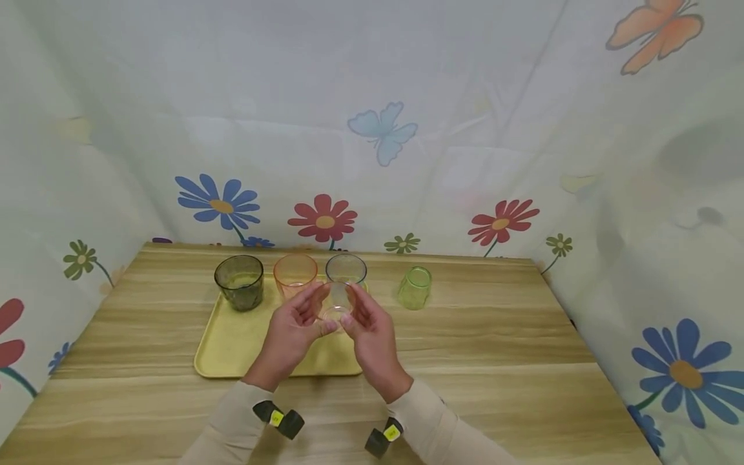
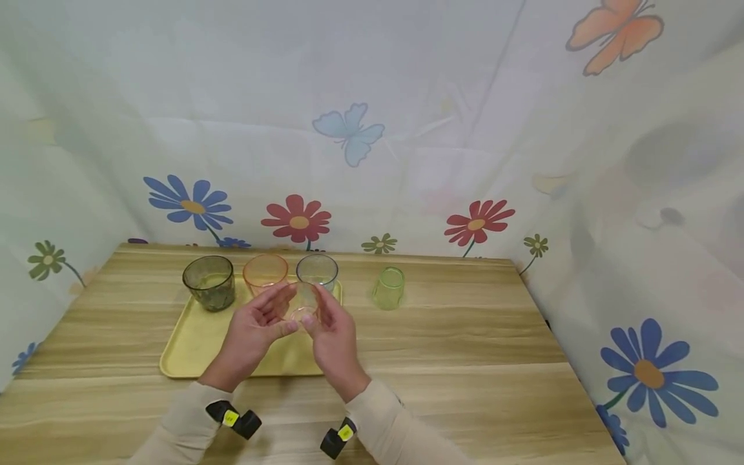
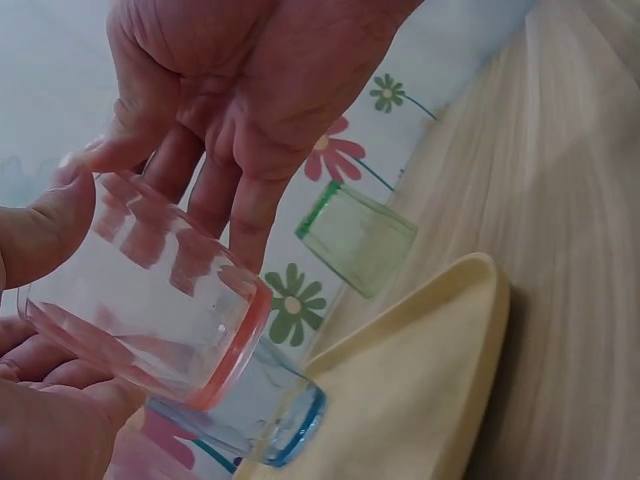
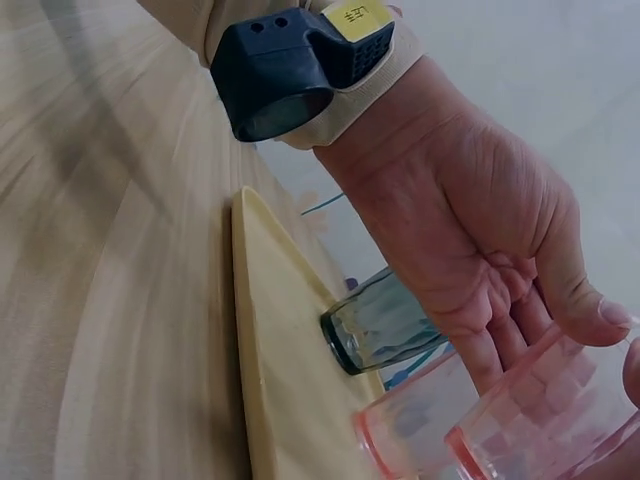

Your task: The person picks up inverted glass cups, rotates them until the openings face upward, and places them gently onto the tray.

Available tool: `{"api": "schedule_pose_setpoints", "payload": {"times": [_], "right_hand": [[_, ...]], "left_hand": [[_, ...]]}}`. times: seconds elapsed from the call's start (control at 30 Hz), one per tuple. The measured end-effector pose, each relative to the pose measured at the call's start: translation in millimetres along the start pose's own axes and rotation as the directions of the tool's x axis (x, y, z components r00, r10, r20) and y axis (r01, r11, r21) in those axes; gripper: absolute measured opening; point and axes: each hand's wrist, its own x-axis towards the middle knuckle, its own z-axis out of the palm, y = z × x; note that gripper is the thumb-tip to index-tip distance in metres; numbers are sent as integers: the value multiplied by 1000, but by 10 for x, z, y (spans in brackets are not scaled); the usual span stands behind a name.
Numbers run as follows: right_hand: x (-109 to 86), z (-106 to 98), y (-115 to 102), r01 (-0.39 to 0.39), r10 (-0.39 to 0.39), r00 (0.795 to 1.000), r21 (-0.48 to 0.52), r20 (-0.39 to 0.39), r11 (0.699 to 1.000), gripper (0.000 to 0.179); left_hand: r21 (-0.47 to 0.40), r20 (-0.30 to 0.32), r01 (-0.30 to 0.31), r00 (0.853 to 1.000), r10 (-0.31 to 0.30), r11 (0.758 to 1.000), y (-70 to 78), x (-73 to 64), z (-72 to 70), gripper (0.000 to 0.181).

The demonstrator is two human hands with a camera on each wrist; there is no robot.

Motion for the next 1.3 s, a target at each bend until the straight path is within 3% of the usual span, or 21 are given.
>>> {"api": "schedule_pose_setpoints", "payload": {"times": [0.5, 1.3], "right_hand": [[-87, -64, 182, -84, 87, 990, 35, -111, 996, 58], [-105, -111, 347, -145, 147, 977, 24, -156, 989, 56]], "left_hand": [[-13, 15, -2, 1000, 2, 1000, -248, 28, 159, 77], [-13, -18, 3, 1000, -4, 1000, -477, 31, 250, 75]]}}
